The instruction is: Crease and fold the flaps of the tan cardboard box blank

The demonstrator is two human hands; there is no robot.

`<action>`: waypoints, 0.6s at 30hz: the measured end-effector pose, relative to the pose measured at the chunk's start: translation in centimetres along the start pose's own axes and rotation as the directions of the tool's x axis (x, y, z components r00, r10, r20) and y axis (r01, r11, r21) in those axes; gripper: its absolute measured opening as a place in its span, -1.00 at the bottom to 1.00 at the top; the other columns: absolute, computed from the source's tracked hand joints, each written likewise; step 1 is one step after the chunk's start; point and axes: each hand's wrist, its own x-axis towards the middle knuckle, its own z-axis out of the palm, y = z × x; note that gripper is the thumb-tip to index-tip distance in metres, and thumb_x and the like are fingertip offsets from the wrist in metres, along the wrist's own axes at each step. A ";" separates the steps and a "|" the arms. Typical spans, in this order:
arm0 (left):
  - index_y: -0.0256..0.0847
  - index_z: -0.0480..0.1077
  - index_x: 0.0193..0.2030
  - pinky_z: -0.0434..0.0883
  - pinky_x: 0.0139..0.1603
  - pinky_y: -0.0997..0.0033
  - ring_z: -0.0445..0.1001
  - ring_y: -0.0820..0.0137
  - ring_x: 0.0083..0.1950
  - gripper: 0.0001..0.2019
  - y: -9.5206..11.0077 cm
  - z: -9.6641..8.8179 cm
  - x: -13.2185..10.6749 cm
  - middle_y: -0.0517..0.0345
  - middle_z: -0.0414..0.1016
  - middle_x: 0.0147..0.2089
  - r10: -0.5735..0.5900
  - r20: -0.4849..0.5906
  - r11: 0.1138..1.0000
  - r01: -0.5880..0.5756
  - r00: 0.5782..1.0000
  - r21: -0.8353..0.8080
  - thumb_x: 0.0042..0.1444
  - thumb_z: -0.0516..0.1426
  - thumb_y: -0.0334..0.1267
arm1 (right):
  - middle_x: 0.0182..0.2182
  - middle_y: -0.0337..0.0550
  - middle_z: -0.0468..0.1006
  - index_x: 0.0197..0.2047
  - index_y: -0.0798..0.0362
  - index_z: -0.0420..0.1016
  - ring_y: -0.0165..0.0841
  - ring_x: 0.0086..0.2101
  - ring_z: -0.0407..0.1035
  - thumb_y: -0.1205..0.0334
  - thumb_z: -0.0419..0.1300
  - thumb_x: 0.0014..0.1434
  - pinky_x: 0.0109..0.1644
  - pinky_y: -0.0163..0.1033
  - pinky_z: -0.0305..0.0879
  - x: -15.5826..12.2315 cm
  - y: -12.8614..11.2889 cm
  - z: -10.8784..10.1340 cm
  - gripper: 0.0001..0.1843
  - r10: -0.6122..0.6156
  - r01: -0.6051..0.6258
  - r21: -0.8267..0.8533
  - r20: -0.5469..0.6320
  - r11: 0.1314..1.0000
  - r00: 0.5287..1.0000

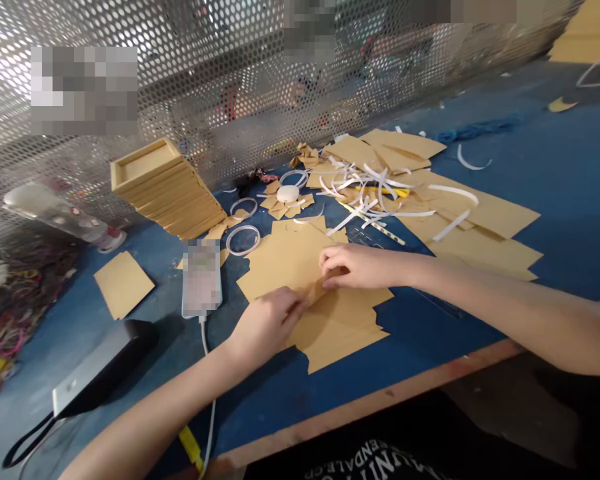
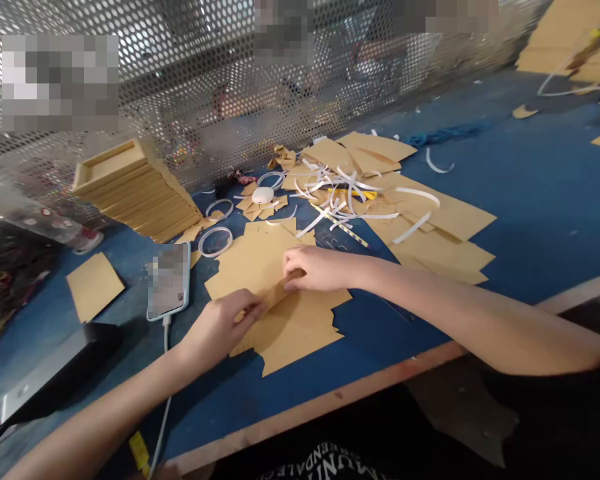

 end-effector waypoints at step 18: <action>-0.21 0.32 0.12 0.31 -0.51 0.59 0.35 0.59 -0.54 -0.68 -1.8 0.4 1.1 0.33 0.33 -0.46 -0.080 0.108 0.884 0.120 0.991 -0.452 0.22 0.07 -0.30 | -0.52 -0.28 0.37 -0.30 0.04 0.49 -0.44 -0.49 0.17 0.03 0.22 0.12 -0.42 -0.28 0.01 0.5 -0.1 -0.9 -0.76 0.252 -0.253 0.180 0.031 0.951 0.967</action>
